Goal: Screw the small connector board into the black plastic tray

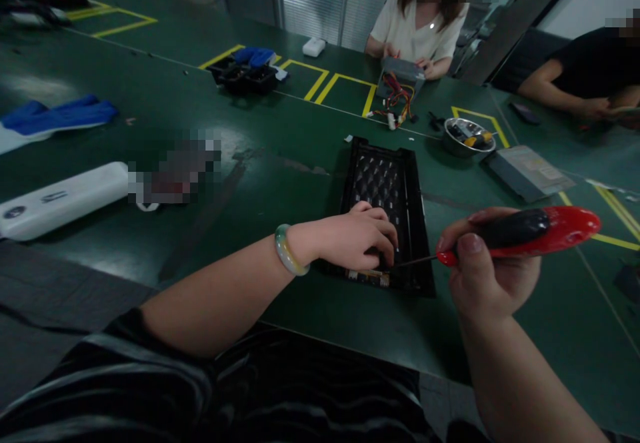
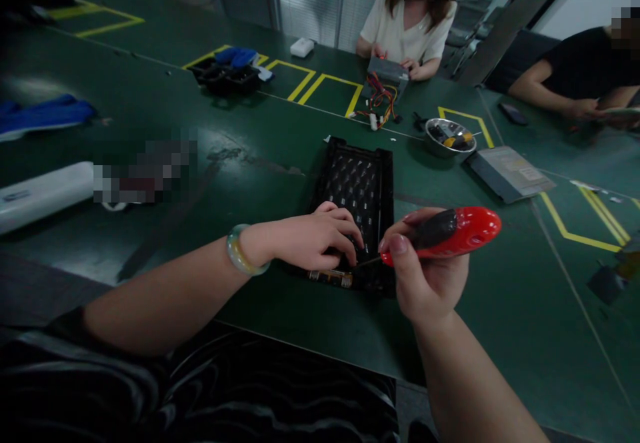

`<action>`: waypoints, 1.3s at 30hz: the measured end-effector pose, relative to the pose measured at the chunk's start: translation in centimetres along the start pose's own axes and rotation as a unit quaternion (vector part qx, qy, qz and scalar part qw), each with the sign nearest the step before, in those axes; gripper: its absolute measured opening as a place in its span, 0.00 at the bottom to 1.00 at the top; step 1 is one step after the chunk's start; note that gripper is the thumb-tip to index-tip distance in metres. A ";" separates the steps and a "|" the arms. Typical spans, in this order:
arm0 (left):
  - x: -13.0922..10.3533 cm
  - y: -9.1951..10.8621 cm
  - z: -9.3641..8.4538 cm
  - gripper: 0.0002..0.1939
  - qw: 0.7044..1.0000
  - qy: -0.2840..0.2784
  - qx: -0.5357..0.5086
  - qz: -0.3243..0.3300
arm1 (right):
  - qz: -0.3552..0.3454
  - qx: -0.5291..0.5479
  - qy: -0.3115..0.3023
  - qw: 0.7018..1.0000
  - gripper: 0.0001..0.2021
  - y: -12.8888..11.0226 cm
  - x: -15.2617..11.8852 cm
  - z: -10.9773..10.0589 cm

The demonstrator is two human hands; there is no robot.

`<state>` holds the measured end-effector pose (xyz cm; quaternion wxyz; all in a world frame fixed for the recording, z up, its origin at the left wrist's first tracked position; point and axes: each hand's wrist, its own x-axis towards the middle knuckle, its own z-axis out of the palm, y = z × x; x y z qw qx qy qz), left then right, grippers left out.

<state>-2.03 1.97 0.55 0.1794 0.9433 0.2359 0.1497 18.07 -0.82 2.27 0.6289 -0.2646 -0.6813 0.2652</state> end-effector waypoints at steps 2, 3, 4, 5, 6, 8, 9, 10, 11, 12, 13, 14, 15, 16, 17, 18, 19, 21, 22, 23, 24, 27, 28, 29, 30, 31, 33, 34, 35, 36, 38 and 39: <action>0.0 0.0 0.0 0.13 1.000 0.000 -0.002 0.000 | 0.000 -0.005 -0.018 1.000 0.11 0.1 0.0 -0.3; 0.0 0.1 0.0 0.13 1.000 0.000 -0.003 0.000 | 0.000 -0.006 -0.029 1.000 0.13 0.2 0.0 -0.4; -0.1 0.1 -0.1 0.13 1.000 0.001 -0.004 0.001 | 0.001 -0.005 -0.040 0.999 0.14 0.3 0.0 -0.6; -0.1 0.1 -0.1 0.13 1.000 0.003 -0.005 0.002 | 0.005 -0.001 -0.052 0.999 0.16 0.3 0.0 -0.7; -0.1 0.0 -0.1 0.13 1.000 0.005 -0.006 0.004 | 0.010 0.006 -0.062 0.998 0.17 0.3 0.0 -0.7; -0.1 0.0 -0.1 0.14 1.000 0.006 -0.008 0.009 | 0.016 0.019 -0.080 0.996 0.18 0.2 -0.1 -0.8; -0.1 0.0 -0.1 0.13 1.000 0.006 -0.008 0.011 | 0.012 0.027 -0.088 0.996 0.18 0.0 -0.2 -0.7; -0.1 -0.1 -0.1 0.13 1.000 0.005 -0.009 0.012 | 0.007 0.036 -0.091 0.995 0.17 -0.1 -0.2 -0.7; -0.1 -0.1 -0.1 0.13 1.000 0.004 -0.009 0.013 | 0.009 0.048 -0.093 0.994 0.16 -0.3 -0.3 -0.7; -0.1 -0.1 0.0 0.13 1.000 0.003 -0.008 0.012 | 0.020 0.061 -0.097 0.993 0.17 -0.5 -0.3 -0.6; -0.1 -0.2 0.0 0.12 1.000 0.002 -0.008 0.011 | 0.034 0.072 -0.099 0.992 0.17 -0.7 -0.4 -0.6; -0.1 -0.2 0.0 0.12 1.000 0.000 -0.008 0.010 | 0.048 0.076 -0.100 0.991 0.17 -0.8 -0.5 -0.6; 0.0 -0.2 0.1 0.12 1.000 -0.002 -0.008 0.009 | 0.058 0.071 -0.100 0.991 0.17 -0.8 -0.5 -0.6; 0.0 -0.2 0.1 0.12 1.000 -0.002 -0.008 0.007 | 0.060 0.058 -0.098 0.992 0.16 -0.7 -0.6 -0.6; 0.0 -0.2 0.1 0.11 1.000 -0.003 -0.009 0.005 | 0.053 0.042 -0.097 0.993 0.16 -0.5 -0.7 -0.7; 0.0 -0.1 0.1 0.11 1.000 -0.003 -0.009 0.003 | 0.040 0.028 -0.093 0.994 0.16 -0.3 -0.7 -0.7; 0.0 -0.1 0.1 0.11 1.000 -0.003 -0.011 0.002 | 0.028 0.019 -0.090 0.995 0.17 -0.1 -0.7 -0.8; 0.0 -0.1 0.1 0.11 1.000 -0.004 -0.013 0.001 | 0.009 0.021 -0.091 0.996 0.20 0.4 -0.7 -0.9; 0.0 0.0 0.1 0.12 1.000 -0.004 -0.015 0.001 | 0.001 0.025 -0.090 0.996 0.20 0.6 -0.6 -0.9; 0.0 0.0 0.0 0.12 1.000 -0.005 -0.017 0.002 | -0.004 0.030 -0.089 0.996 0.20 0.7 -0.6 -0.8; 0.0 0.0 0.0 0.12 1.000 -0.005 -0.018 0.002 | -0.005 0.033 -0.086 0.996 0.20 0.8 -0.5 -0.8; 0.0 0.0 0.0 0.12 1.000 -0.004 -0.017 0.002 | -0.031 0.035 -0.055 0.997 0.18 0.7 -0.3 -0.5; 0.0 -0.1 0.0 0.13 1.000 -0.006 -0.015 0.002 | -0.044 0.032 -0.031 0.998 0.17 0.6 -0.2 -0.4; 0.0 0.0 0.0 0.13 1.000 -0.008 -0.013 0.001 | -0.057 0.027 0.003 0.998 0.16 0.6 -0.1 -0.3; 0.0 0.0 0.0 0.13 1.000 -0.010 -0.012 -0.001 | -0.067 0.021 0.039 0.997 0.15 0.6 0.1 -0.3; 0.1 0.0 0.0 0.13 1.000 -0.011 -0.011 -0.002 | -0.072 0.014 0.074 0.995 0.13 0.6 0.3 -0.3; 0.1 0.1 0.0 0.14 1.000 -0.008 -0.014 -0.002 | -0.078 0.000 0.127 0.989 0.11 0.9 0.7 -0.5; 0.1 0.1 0.0 0.14 1.000 -0.003 -0.019 -0.005 | -0.083 -0.006 0.139 0.987 0.10 1.1 0.9 -0.7; 0.2 0.1 -0.1 0.14 1.000 0.006 -0.023 -0.015 | -0.085 -0.015 0.142 0.986 0.10 1.5 1.1 -0.8; 0.2 0.0 -0.1 0.14 0.999 0.021 -0.025 -0.034 | -0.085 -0.029 0.141 0.986 0.10 1.9 1.1 -1.0; 0.2 -0.5 -0.2 0.13 0.993 0.068 -0.016 -0.097 | -0.066 -0.069 0.131 0.987 0.12 2.7 1.1 -1.3; 0.2 -0.8 -0.3 0.13 0.987 0.094 -0.004 -0.134 | -0.044 -0.094 0.122 0.987 0.13 3.1 0.9 -1.5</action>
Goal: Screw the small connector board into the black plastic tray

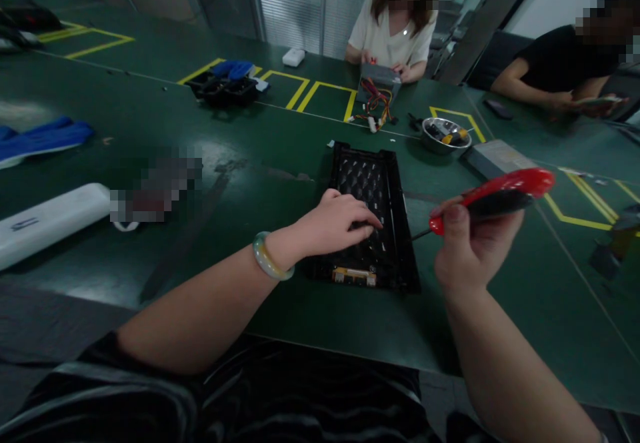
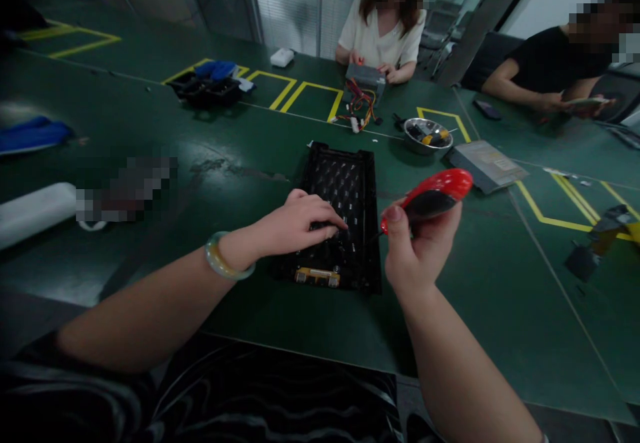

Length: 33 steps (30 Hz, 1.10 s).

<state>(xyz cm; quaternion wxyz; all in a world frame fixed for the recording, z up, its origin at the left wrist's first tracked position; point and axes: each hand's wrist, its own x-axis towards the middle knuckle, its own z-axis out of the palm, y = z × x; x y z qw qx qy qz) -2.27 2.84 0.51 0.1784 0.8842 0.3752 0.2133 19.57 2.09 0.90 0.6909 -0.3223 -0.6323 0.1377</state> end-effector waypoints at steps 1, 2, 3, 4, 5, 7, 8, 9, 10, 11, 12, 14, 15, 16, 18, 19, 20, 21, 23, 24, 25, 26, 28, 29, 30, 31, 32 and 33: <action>0.1 -0.3 0.0 0.12 0.999 0.024 0.016 -0.033 | 0.021 -0.025 -0.013 0.999 0.14 0.4 -0.2 -0.1; 0.2 -0.7 0.0 0.12 0.997 0.039 0.034 -0.058 | 0.040 -0.047 -0.029 0.998 0.15 0.6 -0.4 -0.2; 0.2 -1.0 0.1 0.12 0.995 0.043 0.053 -0.074 | 0.054 -0.064 -0.045 0.995 0.16 0.8 -0.5 -0.3; 0.3 -1.2 0.1 0.11 0.994 0.039 0.070 -0.080 | 0.062 -0.079 -0.059 0.993 0.16 0.9 -0.7 -0.3; 0.3 -1.3 0.2 0.11 0.993 0.030 0.084 -0.077 | 0.065 -0.092 -0.070 0.991 0.16 0.9 -0.7 -0.4; 0.4 -1.2 0.5 0.11 0.993 0.007 0.103 -0.054 | 0.064 -0.114 -0.085 0.988 0.15 0.7 -0.8 -0.4; 0.5 -1.1 0.7 0.11 0.994 -0.004 0.107 -0.038 | 0.064 -0.122 -0.091 0.986 0.14 0.6 -0.7 -0.4; 0.5 -0.9 0.9 0.11 0.994 -0.012 0.109 -0.024 | 0.065 -0.129 -0.097 0.985 0.14 0.5 -0.7 -0.4; 0.7 -0.7 1.1 0.11 0.994 -0.020 0.110 -0.013 | 0.066 -0.133 -0.103 0.984 0.14 0.4 -0.7 -0.4; 0.8 -0.5 1.3 0.11 0.993 -0.026 0.112 -0.005 | 0.067 -0.136 -0.107 0.983 0.13 0.4 -0.7 -0.3; 0.9 -0.4 1.5 0.11 0.993 -0.032 0.113 0.000 | 0.068 -0.137 -0.110 0.982 0.13 0.3 -0.7 -0.3; 1.3 -0.3 1.8 0.10 0.993 -0.042 0.112 0.004 | 0.068 -0.138 -0.111 0.982 0.13 0.2 -0.8 -0.3; 1.5 -0.3 1.8 0.10 0.993 -0.044 0.111 0.004 | 0.066 -0.139 -0.112 0.982 0.13 0.1 -0.8 -0.2; 1.7 -0.3 1.9 0.09 0.993 -0.048 0.110 0.004 | 0.063 -0.141 -0.113 0.982 0.13 0.1 -0.8 -0.2; 1.9 -0.3 1.9 0.09 0.993 -0.055 0.104 0.002 | 0.056 -0.152 -0.118 0.980 0.13 0.0 -0.8 -0.2; 2.1 -0.3 1.8 0.10 0.993 -0.059 0.100 0.001 | 0.054 -0.157 -0.119 0.979 0.13 -0.1 -0.8 -0.3; 2.1 -0.3 1.8 0.10 0.993 -0.063 0.096 0.000 | 0.051 -0.159 -0.119 0.979 0.13 -0.1 -0.8 -0.3; 2.2 -0.3 1.7 0.10 0.994 -0.066 0.089 -0.002 | 0.048 -0.158 -0.117 0.979 0.13 0.0 -0.8 -0.3; 2.3 -0.1 1.7 0.10 0.995 -0.068 0.073 -0.013 | 0.043 -0.152 -0.113 0.981 0.13 0.1 -0.8 -0.3; 2.3 -0.1 1.7 0.10 0.995 -0.069 0.063 -0.023 | 0.041 -0.148 -0.111 0.982 0.13 0.2 -0.8 -0.4; 2.4 0.0 1.6 0.09 0.995 -0.072 0.053 -0.036 | 0.040 -0.146 -0.111 0.982 0.13 0.2 -0.8 -0.4; 2.4 0.0 1.6 0.10 0.995 -0.076 0.042 -0.049 | 0.041 -0.144 -0.112 0.982 0.13 0.3 -0.9 -0.4; 2.4 0.2 1.4 0.10 0.994 -0.085 0.017 -0.072 | 0.045 -0.140 -0.112 0.983 0.13 0.3 -0.9 -0.3; 2.3 0.4 1.2 0.10 0.993 -0.088 0.005 -0.080 | 0.048 -0.138 -0.112 0.983 0.13 0.3 -0.9 -0.3; 2.2 0.5 1.0 0.10 0.992 -0.089 -0.007 -0.084 | 0.050 -0.136 -0.112 0.983 0.13 0.3 -0.9 -0.3; 2.1 0.7 0.8 0.10 0.992 -0.089 -0.017 -0.087 | 0.052 -0.133 -0.112 0.983 0.13 0.2 -0.9 -0.3; 2.0 0.9 0.6 0.10 0.992 -0.092 -0.026 -0.088 | 0.054 -0.130 -0.112 0.984 0.13 0.2 -0.9 -0.3; 1.8 1.2 0.4 0.10 0.991 -0.098 -0.035 -0.089 | 0.054 -0.127 -0.112 0.984 0.13 0.2 -0.9 -0.3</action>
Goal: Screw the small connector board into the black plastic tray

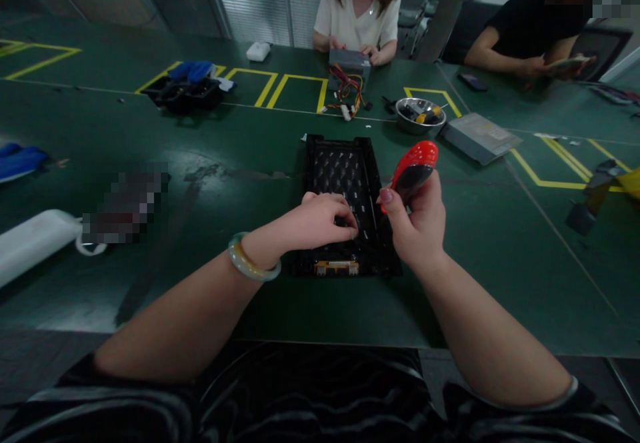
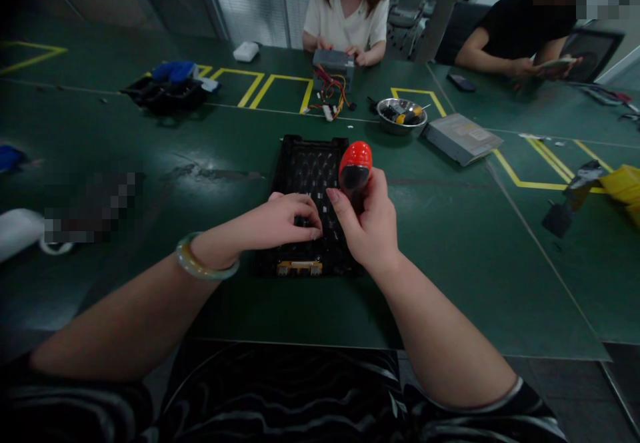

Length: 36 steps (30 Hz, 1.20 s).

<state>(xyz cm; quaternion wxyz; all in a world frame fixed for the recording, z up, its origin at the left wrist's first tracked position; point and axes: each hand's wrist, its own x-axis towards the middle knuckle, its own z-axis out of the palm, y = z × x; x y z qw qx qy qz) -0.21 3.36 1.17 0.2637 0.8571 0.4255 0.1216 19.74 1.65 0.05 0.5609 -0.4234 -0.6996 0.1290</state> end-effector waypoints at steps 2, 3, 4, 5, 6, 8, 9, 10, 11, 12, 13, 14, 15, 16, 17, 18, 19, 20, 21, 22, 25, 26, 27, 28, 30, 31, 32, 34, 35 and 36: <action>-0.4 0.5 -0.2 0.10 0.999 -0.029 -0.018 0.001 | -0.004 0.004 0.001 1.000 0.13 0.0 0.0 0.0; -0.6 0.8 -0.2 0.10 0.999 -0.046 -0.025 0.002 | -0.005 0.004 0.001 1.000 0.13 0.0 0.0 0.0; -0.7 1.1 -0.2 0.10 0.998 -0.062 -0.028 0.002 | -0.005 0.003 0.001 1.000 0.13 0.1 0.1 0.0; -0.8 1.5 -0.1 0.10 0.997 -0.074 -0.028 -0.001 | -0.005 0.003 0.000 1.000 0.13 0.1 0.1 0.0; -0.9 1.8 0.0 0.10 0.996 -0.083 -0.024 -0.005 | -0.004 0.004 -0.002 1.000 0.13 0.1 0.1 0.0; -0.9 2.3 0.3 0.10 0.995 -0.093 -0.009 -0.023 | -0.002 0.011 -0.003 1.000 0.14 0.1 0.0 0.0; -0.9 2.5 0.4 0.10 0.995 -0.094 -0.001 -0.033 | -0.002 0.014 -0.003 1.000 0.14 0.1 0.0 0.0; -0.9 2.6 0.6 0.11 0.995 -0.094 0.006 -0.042 | -0.003 0.016 -0.003 1.000 0.13 0.1 0.0 0.0; -0.9 2.7 0.7 0.11 0.994 -0.093 0.012 -0.050 | -0.004 0.015 -0.003 1.000 0.13 0.0 0.1 0.0; -0.9 2.7 0.7 0.10 0.994 -0.091 0.017 -0.054 | -0.007 0.011 -0.004 1.000 0.13 0.0 0.1 0.0; -0.9 2.7 0.8 0.10 0.994 -0.089 0.021 -0.057 | -0.010 0.007 -0.006 1.000 0.13 0.0 0.1 0.0; -0.9 2.7 0.8 0.10 0.994 -0.087 0.025 -0.058 | -0.014 0.002 -0.007 1.000 0.13 -0.1 0.1 -0.1; -0.9 2.6 0.9 0.10 0.994 -0.086 0.028 -0.059 | -0.016 -0.001 -0.008 1.000 0.12 -0.1 0.1 -0.1; -0.9 2.5 0.9 0.10 0.994 -0.084 0.030 -0.060 | -0.018 -0.003 -0.008 1.000 0.12 -0.1 0.1 -0.1; -0.8 2.4 0.9 0.10 0.994 -0.084 0.032 -0.060 | -0.017 -0.003 -0.008 1.000 0.12 -0.1 0.1 -0.1; -0.8 2.4 1.0 0.10 0.994 -0.085 0.033 -0.060 | -0.014 -0.002 -0.007 1.000 0.13 -0.2 0.1 -0.1; -0.7 2.3 1.0 0.10 0.994 -0.088 0.032 -0.059 | -0.012 0.000 -0.006 1.000 0.13 -0.2 0.1 -0.1; -0.6 2.2 0.9 0.11 0.994 -0.093 0.028 -0.057 | -0.012 0.002 -0.004 1.000 0.13 -0.2 0.1 -0.1; -0.6 2.2 0.9 0.11 0.993 -0.099 0.024 -0.056 | -0.011 0.004 -0.004 1.000 0.13 -0.2 0.1 -0.1; -0.5 2.2 0.9 0.12 0.993 -0.105 0.020 -0.056 | -0.011 0.006 -0.004 1.000 0.13 -0.2 0.1 -0.1; -0.5 2.3 0.7 0.12 0.991 -0.117 0.013 -0.063 | -0.009 0.005 -0.007 1.000 0.13 -0.1 0.0 -0.1; -0.4 2.4 0.7 0.12 0.990 -0.120 0.013 -0.068 | -0.009 0.003 -0.008 1.000 0.12 -0.1 0.0 -0.1; -0.4 2.5 0.7 0.11 0.989 -0.124 0.014 -0.072 | -0.009 0.001 -0.009 1.000 0.12 0.0 0.0 -0.1; -0.4 2.6 0.7 0.11 0.989 -0.128 0.015 -0.075 | -0.009 0.001 -0.009 1.000 0.12 0.0 0.0 -0.1; -0.4 2.8 0.7 0.11 0.989 -0.128 0.020 -0.074 | -0.009 0.000 -0.007 1.000 0.12 0.0 0.0 -0.1; -0.4 2.9 0.7 0.12 0.989 -0.125 0.023 -0.073 | -0.008 -0.001 -0.007 1.000 0.13 0.0 0.0 -0.1; -0.5 2.9 0.7 0.12 0.990 -0.121 0.026 -0.073 | -0.007 0.000 -0.007 1.000 0.13 0.0 0.0 -0.1; -0.5 3.0 0.7 0.12 0.990 -0.114 0.028 -0.075 | -0.005 0.001 -0.007 1.000 0.13 0.1 0.0 -0.1; -0.6 3.0 0.7 0.12 0.990 -0.112 0.026 -0.077 | -0.003 0.003 -0.005 1.000 0.14 0.1 0.0 0.0; -0.6 2.9 0.7 0.12 0.990 -0.111 0.023 -0.078 | -0.001 0.007 -0.001 1.000 0.14 0.2 -0.1 0.0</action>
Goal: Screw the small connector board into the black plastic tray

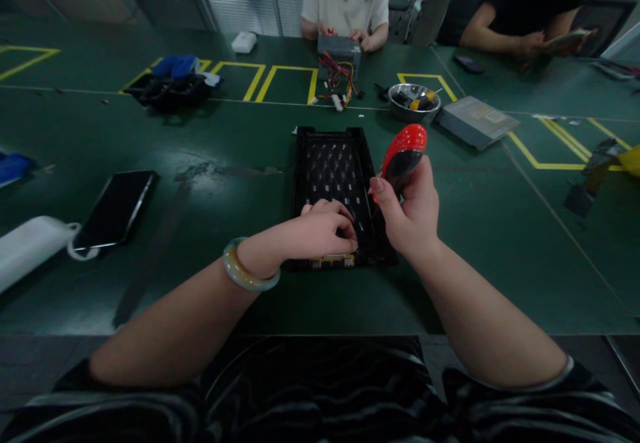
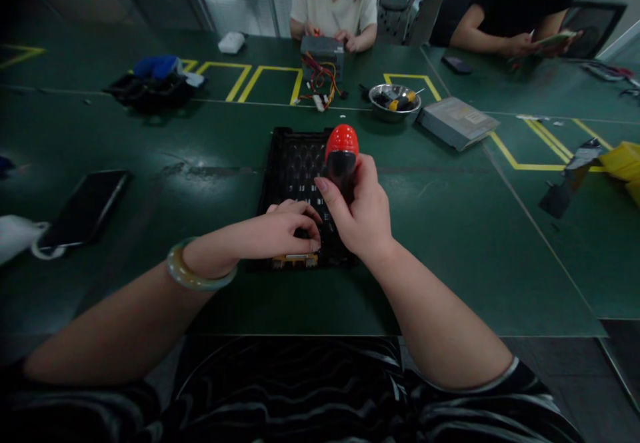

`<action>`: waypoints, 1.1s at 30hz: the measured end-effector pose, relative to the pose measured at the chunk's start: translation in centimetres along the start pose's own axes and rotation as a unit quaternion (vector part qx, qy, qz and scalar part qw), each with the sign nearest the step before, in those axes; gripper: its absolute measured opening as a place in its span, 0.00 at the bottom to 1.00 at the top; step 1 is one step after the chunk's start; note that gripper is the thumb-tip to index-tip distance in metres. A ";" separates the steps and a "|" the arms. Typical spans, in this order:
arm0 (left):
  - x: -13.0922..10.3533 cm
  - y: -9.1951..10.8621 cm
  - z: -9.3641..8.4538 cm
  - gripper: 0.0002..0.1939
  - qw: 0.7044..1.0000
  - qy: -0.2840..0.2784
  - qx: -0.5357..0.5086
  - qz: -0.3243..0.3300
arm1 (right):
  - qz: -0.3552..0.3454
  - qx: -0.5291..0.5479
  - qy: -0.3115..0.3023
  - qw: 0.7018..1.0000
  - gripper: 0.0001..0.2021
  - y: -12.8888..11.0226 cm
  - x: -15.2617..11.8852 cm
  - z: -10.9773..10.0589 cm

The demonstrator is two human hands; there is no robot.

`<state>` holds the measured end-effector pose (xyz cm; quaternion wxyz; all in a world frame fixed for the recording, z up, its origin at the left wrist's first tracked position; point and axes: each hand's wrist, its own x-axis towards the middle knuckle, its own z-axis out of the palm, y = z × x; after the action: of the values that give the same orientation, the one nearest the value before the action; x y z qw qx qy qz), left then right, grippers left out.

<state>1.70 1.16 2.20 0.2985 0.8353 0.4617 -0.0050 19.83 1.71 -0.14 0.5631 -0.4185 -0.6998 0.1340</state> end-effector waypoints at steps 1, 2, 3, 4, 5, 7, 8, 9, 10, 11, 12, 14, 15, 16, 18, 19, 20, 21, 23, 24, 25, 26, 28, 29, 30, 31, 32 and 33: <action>0.0 -0.1 0.0 0.12 1.000 0.001 -0.004 0.001 | 0.001 0.008 0.009 1.000 0.15 0.0 0.0 0.1; 0.0 -0.1 0.1 0.12 1.000 0.001 -0.010 0.004 | 0.000 0.020 0.023 1.000 0.14 0.0 -0.1 0.1; 0.0 -0.2 0.1 0.12 1.000 0.002 -0.016 0.008 | -0.005 0.038 0.043 0.998 0.14 -0.1 -0.1 0.2; 0.0 -0.3 0.2 0.12 1.000 0.003 -0.021 0.014 | -0.014 0.059 0.067 0.996 0.13 -0.2 -0.1 0.3; 0.0 -0.4 0.2 0.12 0.999 0.004 -0.025 0.019 | -0.026 0.082 0.093 0.992 0.13 -0.5 0.0 0.3; 0.0 -0.6 0.3 0.12 0.999 0.007 -0.030 0.024 | -0.056 0.134 0.143 0.979 0.10 -1.2 0.1 0.4; 0.0 -0.6 0.3 0.12 0.999 0.007 -0.030 0.023 | -0.071 0.161 0.159 0.971 0.09 -1.6 0.2 0.4; 0.0 -0.6 0.2 0.12 0.999 0.006 -0.030 0.022 | -0.084 0.188 0.168 0.964 0.07 -2.0 0.2 0.4; 0.0 -0.7 0.2 0.11 0.999 0.004 -0.030 0.020 | -0.093 0.211 0.170 0.958 0.07 -2.3 0.2 0.4; 0.0 -0.7 0.2 0.11 0.999 0.003 -0.031 0.020 | -0.095 0.228 0.166 0.955 0.07 -2.5 0.2 0.4; 0.0 -0.7 0.1 0.11 0.999 0.003 -0.033 0.021 | -0.091 0.234 0.157 0.955 0.07 -2.6 0.1 0.5; 0.0 -0.7 0.1 0.11 0.999 0.004 -0.037 0.024 | -0.067 0.219 0.128 0.965 0.09 -2.5 -0.2 0.5; 0.0 -0.7 0.1 0.11 0.999 0.006 -0.040 0.024 | -0.056 0.206 0.110 0.971 0.10 -2.4 -0.4 0.6; -0.1 -0.8 0.2 0.11 0.999 0.008 -0.041 0.024 | -0.051 0.195 0.093 0.975 0.12 -2.3 -0.6 0.6; -0.1 -0.8 0.2 0.10 0.999 0.009 -0.044 0.023 | -0.061 0.185 0.067 0.979 0.13 -1.9 -0.8 0.6; -0.1 -0.8 0.3 0.10 0.999 0.010 -0.044 0.022 | -0.072 0.184 0.060 0.979 0.12 -1.8 -0.9 0.5; -0.1 -0.8 0.3 0.10 0.999 0.010 -0.044 0.022 | -0.082 0.183 0.056 0.978 0.12 -1.7 -0.9 0.5; -0.2 -0.8 0.2 0.10 0.999 0.012 -0.044 0.023 | -0.089 0.180 0.052 0.978 0.11 -1.5 -1.0 0.4; -0.3 -0.8 0.2 0.10 0.998 0.015 -0.047 0.031 | -0.092 0.163 0.043 0.981 0.12 -1.3 -1.0 0.2; -0.3 -0.8 0.1 0.10 0.998 0.017 -0.049 0.038 | -0.091 0.153 0.037 0.983 0.13 -1.2 -1.1 0.1; -0.4 -0.7 0.1 0.10 0.997 0.018 -0.052 0.048 | -0.090 0.145 0.031 0.985 0.14 -1.1 -1.1 0.0; -0.4 -0.8 0.0 0.10 0.997 0.019 -0.055 0.058 | -0.090 0.141 0.024 0.986 0.14 -1.0 -1.2 0.0; -0.5 -0.8 0.0 0.09 0.996 0.025 -0.056 0.071 | -0.097 0.147 0.017 0.984 0.14 -1.0 -1.3 0.0; -0.6 -0.9 0.0 0.08 0.995 0.032 -0.055 0.074 | -0.103 0.154 0.016 0.983 0.14 -1.0 -1.3 0.1; -0.6 -1.0 0.0 0.08 0.995 0.040 -0.051 0.075 | -0.108 0.161 0.015 0.981 0.13 -1.1 -1.3 0.1; -0.6 -1.1 0.1 0.07 0.995 0.050 -0.048 0.076 | -0.112 0.169 0.013 0.979 0.12 -1.1 -1.2 0.2; -0.6 -1.3 0.1 0.07 0.994 0.061 -0.046 0.077 | -0.116 0.177 0.013 0.977 0.11 -1.2 -1.2 0.2; -0.5 -1.4 0.2 0.07 0.993 0.072 -0.045 0.081 | -0.119 0.184 0.015 0.976 0.10 -1.3 -1.1 0.3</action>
<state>0.36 1.21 1.50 0.3012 0.8537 0.4129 0.0997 19.04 0.18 -0.18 0.6529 -0.2239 -0.6992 0.1862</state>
